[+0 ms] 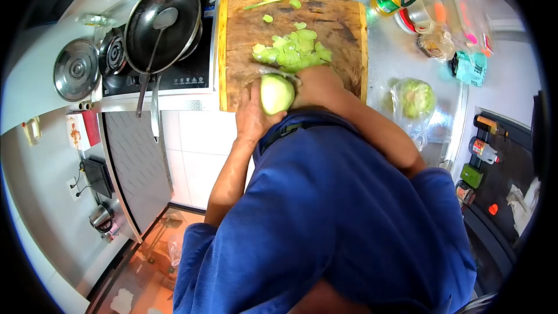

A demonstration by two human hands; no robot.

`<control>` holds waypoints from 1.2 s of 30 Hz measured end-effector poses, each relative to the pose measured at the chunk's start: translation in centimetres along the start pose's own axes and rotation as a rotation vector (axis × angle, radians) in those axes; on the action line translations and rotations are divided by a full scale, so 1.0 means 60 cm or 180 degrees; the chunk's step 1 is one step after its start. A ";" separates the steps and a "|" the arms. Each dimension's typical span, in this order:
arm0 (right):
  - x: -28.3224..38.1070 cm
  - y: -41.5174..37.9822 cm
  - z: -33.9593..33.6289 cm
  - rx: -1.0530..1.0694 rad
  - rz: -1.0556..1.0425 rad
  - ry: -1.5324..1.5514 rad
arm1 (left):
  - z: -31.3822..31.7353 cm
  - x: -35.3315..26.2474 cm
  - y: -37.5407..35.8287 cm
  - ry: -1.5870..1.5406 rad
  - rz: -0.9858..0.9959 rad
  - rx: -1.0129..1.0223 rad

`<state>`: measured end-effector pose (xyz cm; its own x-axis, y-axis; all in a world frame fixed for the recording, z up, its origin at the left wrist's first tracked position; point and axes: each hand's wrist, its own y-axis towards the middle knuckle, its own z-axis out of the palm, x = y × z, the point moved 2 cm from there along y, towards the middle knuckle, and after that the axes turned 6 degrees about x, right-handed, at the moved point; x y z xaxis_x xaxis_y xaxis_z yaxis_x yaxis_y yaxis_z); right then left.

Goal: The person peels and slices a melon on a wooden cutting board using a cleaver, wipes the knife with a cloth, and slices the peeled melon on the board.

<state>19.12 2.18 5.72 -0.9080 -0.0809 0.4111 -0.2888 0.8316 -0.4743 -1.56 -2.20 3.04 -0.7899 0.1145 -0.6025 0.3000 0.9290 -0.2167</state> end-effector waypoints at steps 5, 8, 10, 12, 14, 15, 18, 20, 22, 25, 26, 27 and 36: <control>-0.044 -0.055 -0.002 -0.0447 0.0126 0.0456 | 0.002 -0.009 -0.013 -0.0284 -0.0380 0.0101; -0.055 -0.080 0.012 -0.0300 0.0022 0.0370 | 0.009 -0.018 -0.020 -0.0161 -0.0331 0.0122; -0.057 -0.102 0.032 -0.0496 -0.0189 0.0442 | 0.011 -0.023 -0.016 -0.0298 -0.0167 -0.0156; -0.052 -0.123 0.042 -0.0703 -0.0396 0.0524 | 0.014 -0.017 -0.015 -0.0309 -0.0151 -0.0031; -0.045 -0.140 0.041 -0.0481 -0.0161 0.0449 | 0.009 -0.022 -0.017 -0.0468 -0.0099 -0.0054; -0.048 -0.146 0.044 -0.0466 -0.0131 0.0488 | 0.011 -0.017 -0.014 -0.0454 -0.0103 -0.0005; -0.057 -0.161 0.044 -0.0707 -0.0334 0.0242 | 0.026 0.002 -0.010 -0.0815 -0.0321 0.0234; -0.059 -0.169 0.038 -0.0706 -0.0431 0.0088 | 0.033 0.005 -0.007 -0.0839 -0.0286 0.0241; -0.061 -0.172 0.032 -0.0776 -0.0480 0.0060 | 0.026 -0.004 -0.003 -0.0755 -0.0231 0.0255; -0.063 -0.176 0.025 -0.0818 -0.0530 0.0018 | 0.029 -0.006 0.000 -0.1162 -0.0453 0.0710; -0.064 -0.177 0.025 -0.0767 -0.0516 0.0014 | 0.035 0.001 -0.005 -0.1021 -0.0441 0.0522; -0.064 -0.179 0.024 -0.0749 -0.0513 0.0027 | 0.036 0.003 -0.008 -0.0951 -0.0444 0.0438; -0.061 -0.172 0.026 -0.0869 -0.0498 -0.0042 | 0.033 -0.019 -0.007 -0.1126 -0.0463 0.0293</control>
<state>24.96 -6.96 7.87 -0.8633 -0.2252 0.4516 -0.3349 0.9251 -0.1788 0.24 -3.42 2.31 -0.5995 -0.1593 -0.7844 0.2578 0.8893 -0.3777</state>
